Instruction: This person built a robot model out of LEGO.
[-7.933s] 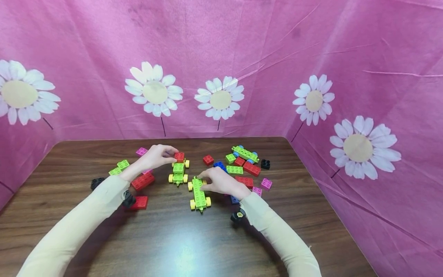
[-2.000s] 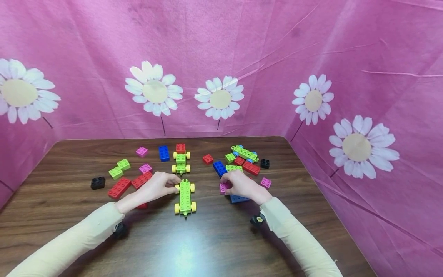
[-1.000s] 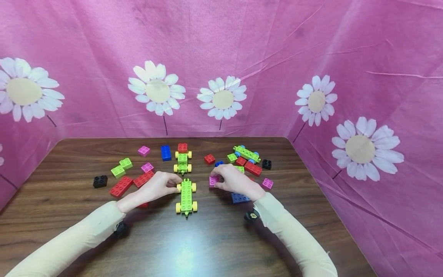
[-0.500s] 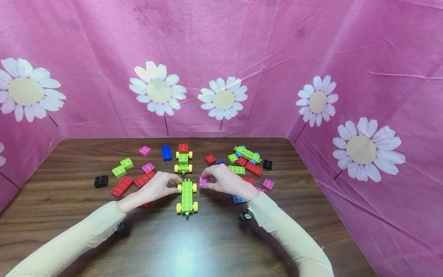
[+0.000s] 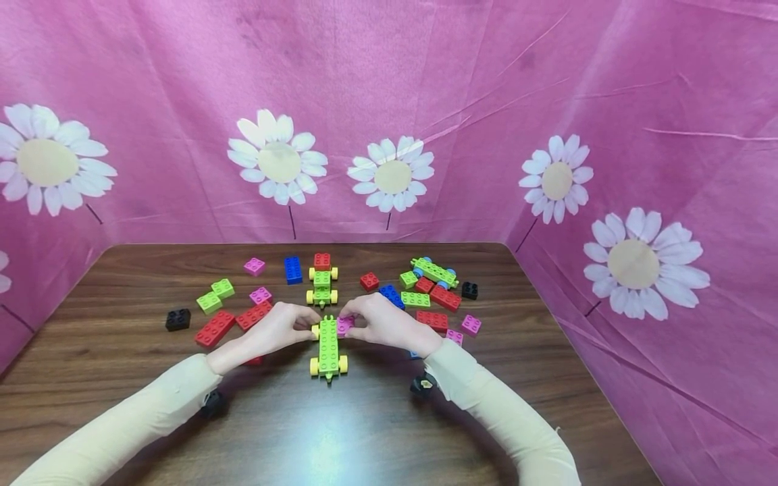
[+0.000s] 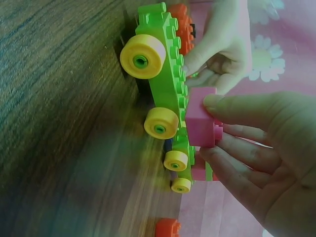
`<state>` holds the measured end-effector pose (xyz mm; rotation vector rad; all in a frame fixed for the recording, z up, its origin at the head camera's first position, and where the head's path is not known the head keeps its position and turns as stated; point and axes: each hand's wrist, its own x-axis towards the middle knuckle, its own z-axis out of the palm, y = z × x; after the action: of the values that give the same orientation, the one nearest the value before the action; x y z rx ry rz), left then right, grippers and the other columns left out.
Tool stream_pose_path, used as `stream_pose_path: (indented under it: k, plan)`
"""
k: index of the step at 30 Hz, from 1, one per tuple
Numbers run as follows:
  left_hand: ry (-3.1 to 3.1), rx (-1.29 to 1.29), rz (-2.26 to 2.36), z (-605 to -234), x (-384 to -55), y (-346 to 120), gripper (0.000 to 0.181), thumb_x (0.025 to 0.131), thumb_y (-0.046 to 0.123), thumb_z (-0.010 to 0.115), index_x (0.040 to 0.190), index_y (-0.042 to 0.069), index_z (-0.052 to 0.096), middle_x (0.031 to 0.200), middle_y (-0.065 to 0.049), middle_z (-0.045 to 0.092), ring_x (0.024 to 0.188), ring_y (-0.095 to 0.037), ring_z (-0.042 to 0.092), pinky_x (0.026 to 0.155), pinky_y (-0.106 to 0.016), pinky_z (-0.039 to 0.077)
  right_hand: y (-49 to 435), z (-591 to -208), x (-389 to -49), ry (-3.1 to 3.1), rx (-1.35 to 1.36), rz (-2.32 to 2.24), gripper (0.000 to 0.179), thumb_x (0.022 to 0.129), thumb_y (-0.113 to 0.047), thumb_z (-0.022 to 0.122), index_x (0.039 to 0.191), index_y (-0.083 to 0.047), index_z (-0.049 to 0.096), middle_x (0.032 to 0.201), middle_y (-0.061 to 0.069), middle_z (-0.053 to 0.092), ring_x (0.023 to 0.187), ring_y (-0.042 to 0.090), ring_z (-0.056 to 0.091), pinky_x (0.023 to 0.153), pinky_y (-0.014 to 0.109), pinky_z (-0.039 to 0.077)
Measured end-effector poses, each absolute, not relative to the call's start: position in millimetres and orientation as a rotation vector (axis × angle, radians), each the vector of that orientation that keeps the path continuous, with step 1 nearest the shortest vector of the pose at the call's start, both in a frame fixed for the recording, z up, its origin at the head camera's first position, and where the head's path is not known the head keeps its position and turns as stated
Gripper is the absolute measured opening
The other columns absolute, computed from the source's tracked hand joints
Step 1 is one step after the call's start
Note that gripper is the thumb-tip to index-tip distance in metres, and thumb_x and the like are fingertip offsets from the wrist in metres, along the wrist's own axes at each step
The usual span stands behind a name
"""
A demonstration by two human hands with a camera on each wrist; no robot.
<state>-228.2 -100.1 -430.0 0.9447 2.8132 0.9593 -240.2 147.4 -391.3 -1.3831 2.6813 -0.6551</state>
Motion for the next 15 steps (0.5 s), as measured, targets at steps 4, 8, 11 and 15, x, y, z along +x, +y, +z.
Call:
stream_pose_path:
  k: [4,8,11,15]
  plan:
    - [2.812,0.951,0.954,-430.8,-229.2,-100.8,0.021,0.084,0.010,0.077,0.102,0.000,0.074,0.096,-0.011,0.077,0.086,-0.019,0.073,0.076,-0.031,0.060,144.5,-391.9,-239.6,2.679,-1.380,-0.656,0.028,0.087,-0.021,0.077,0.112,-0.009,0.072,0.107,0.003,0.075,0.096,0.012,0.070,0.085,0.033,0.059]
    - [2.799,0.949,0.956,-431.3,-230.2,-101.2,0.021,0.085,0.010,0.077,0.103,0.000,0.074,0.097,-0.012,0.077,0.086,-0.019,0.073,0.076,-0.031,0.060,141.5,-391.9,-238.5,2.687,-1.373,-0.628,0.028,0.088,-0.023,0.076,0.113,-0.010,0.072,0.108,0.002,0.075,0.096,0.011,0.069,0.085,0.028,0.059]
    - [2.788,0.946,0.965,-431.3,-230.6,-101.4,0.021,0.085,0.010,0.076,0.103,-0.001,0.073,0.097,-0.012,0.077,0.087,-0.019,0.073,0.076,-0.031,0.060,139.3,-392.7,-237.9,2.683,-1.380,-0.618,0.028,0.088,-0.024,0.076,0.112,-0.010,0.072,0.108,0.002,0.075,0.096,0.010,0.070,0.085,0.025,0.058]
    - [2.782,0.946,0.974,-430.6,-230.1,-101.6,0.021,0.085,0.009,0.076,0.103,-0.001,0.073,0.098,-0.013,0.077,0.087,-0.020,0.074,0.076,-0.031,0.060,136.6,-395.4,-237.7,2.676,-1.405,-0.619,0.027,0.088,-0.024,0.076,0.111,-0.010,0.072,0.106,0.002,0.075,0.095,0.010,0.070,0.085,0.024,0.058]
